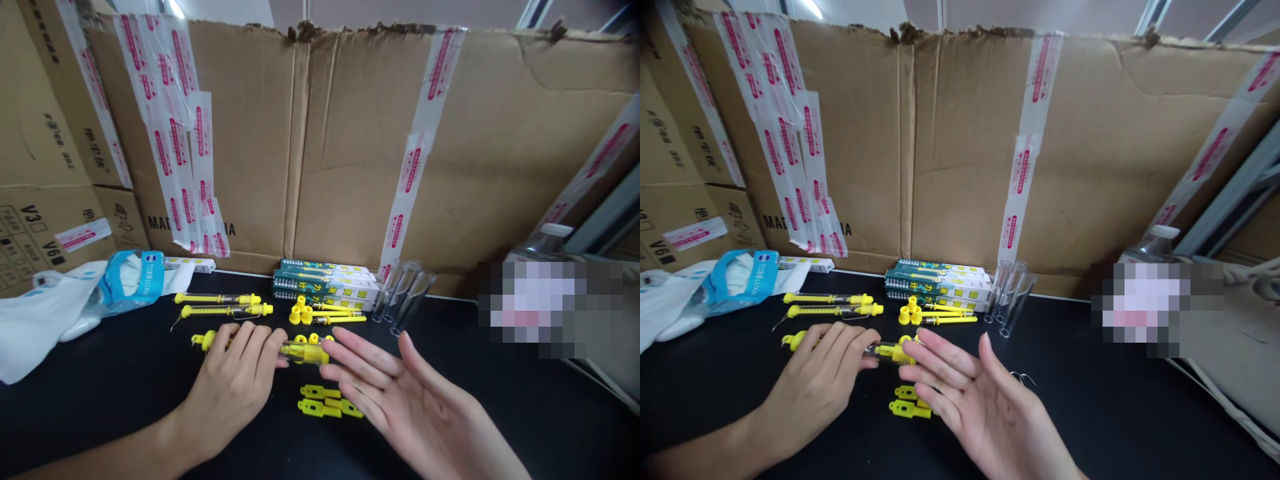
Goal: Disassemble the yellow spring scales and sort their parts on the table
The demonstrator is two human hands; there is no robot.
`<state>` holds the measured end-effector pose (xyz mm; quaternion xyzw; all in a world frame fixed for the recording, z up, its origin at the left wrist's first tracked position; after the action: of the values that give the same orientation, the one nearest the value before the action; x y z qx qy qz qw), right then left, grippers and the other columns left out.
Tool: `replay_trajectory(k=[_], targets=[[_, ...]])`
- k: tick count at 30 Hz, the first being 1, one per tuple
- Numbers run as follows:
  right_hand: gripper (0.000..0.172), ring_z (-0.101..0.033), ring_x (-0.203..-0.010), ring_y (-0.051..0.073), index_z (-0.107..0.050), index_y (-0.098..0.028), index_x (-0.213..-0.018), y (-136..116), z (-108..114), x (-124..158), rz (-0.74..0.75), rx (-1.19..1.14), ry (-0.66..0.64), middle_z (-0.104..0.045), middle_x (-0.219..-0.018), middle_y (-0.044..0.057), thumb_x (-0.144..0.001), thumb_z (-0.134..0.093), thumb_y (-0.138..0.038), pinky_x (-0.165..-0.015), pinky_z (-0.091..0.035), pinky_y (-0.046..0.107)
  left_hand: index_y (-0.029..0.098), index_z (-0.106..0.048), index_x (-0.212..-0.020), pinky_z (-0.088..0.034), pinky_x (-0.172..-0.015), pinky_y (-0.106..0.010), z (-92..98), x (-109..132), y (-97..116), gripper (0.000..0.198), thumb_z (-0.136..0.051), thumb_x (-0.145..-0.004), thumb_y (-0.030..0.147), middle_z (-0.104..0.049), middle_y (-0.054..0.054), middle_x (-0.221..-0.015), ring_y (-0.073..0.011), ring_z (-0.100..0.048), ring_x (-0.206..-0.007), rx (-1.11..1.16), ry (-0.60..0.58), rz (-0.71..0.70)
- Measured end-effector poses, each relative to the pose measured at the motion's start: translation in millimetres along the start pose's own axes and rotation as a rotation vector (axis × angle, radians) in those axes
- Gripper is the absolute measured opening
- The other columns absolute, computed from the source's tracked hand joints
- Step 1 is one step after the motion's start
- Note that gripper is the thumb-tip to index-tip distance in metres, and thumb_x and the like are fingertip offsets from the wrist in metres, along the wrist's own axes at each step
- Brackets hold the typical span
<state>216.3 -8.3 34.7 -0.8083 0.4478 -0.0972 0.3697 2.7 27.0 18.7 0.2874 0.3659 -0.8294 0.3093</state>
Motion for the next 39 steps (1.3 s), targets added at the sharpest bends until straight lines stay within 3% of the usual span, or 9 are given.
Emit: replay_trajectory(k=[11,18,27,39], targets=[[0.057,-0.049,-0.133,0.023,-0.056,-0.014,-0.137,1.5,5.1,2.3,0.029,0.117,0.067,-0.051,-0.148,0.009,-0.103,-0.029,-0.051,-0.114,-0.034,0.034,0.007,-0.061,-0.106,-0.039,-0.071,-0.039,-0.9,-0.3,-0.3,0.017,-0.045,-0.100,0.011,-0.068,-0.009,-0.084,-0.0235,-0.062,-0.075,-0.021,-0.008,0.002],[0.057,-0.051,-0.132,0.026,-0.060,-0.015,-0.134,1.9,7.4,1.7,0.016,0.135,0.114,-0.054,-0.144,0.010,-0.101,-0.033,-0.053,-0.119,-0.024,0.042,0.007,-0.061,-0.107,-0.039,-0.072,-0.039,0.7,0.2,0.1,0.017,-0.046,-0.098,0.007,-0.068,-0.008,-0.083,-0.0229,-0.062,-0.075,-0.022,-0.011,-0.015],[0.053,-0.043,-0.138,0.024,-0.064,-0.015,-0.129,-3.3,7.8,2.1,0.058,0.179,0.189,-0.057,-0.142,0.010,-0.103,-0.034,-0.049,-0.118,-0.028,0.038,0.005,-0.061,-0.108,-0.039,-0.071,-0.039,0.1,-0.5,0.4,0.018,-0.046,-0.098,0.007,-0.068,-0.009,-0.083,-0.0234,-0.063,-0.075,-0.014,-0.011,-0.013],[0.053,-0.049,-0.134,0.025,-0.064,-0.013,-0.129,-3.8,10.2,-2.3,0.061,0.194,0.176,-0.059,-0.138,0.014,-0.102,-0.036,-0.049,-0.118,-0.027,0.040,0.008,-0.061,-0.110,-0.037,-0.067,-0.036,-1.3,2.6,0.5,0.020,-0.045,-0.100,0.014,-0.066,-0.006,-0.081,-0.0217,-0.059,-0.070,-0.026,-0.071,-0.018]])
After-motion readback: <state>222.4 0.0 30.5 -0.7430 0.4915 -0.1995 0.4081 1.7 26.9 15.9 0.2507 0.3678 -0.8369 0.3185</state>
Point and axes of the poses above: each hand's wrist, its own x-axis away from the middle knuckle, its own z-axis out of the back of the hand, y = z × x, the point moved 2 cm from there along -x, towards the middle knuckle
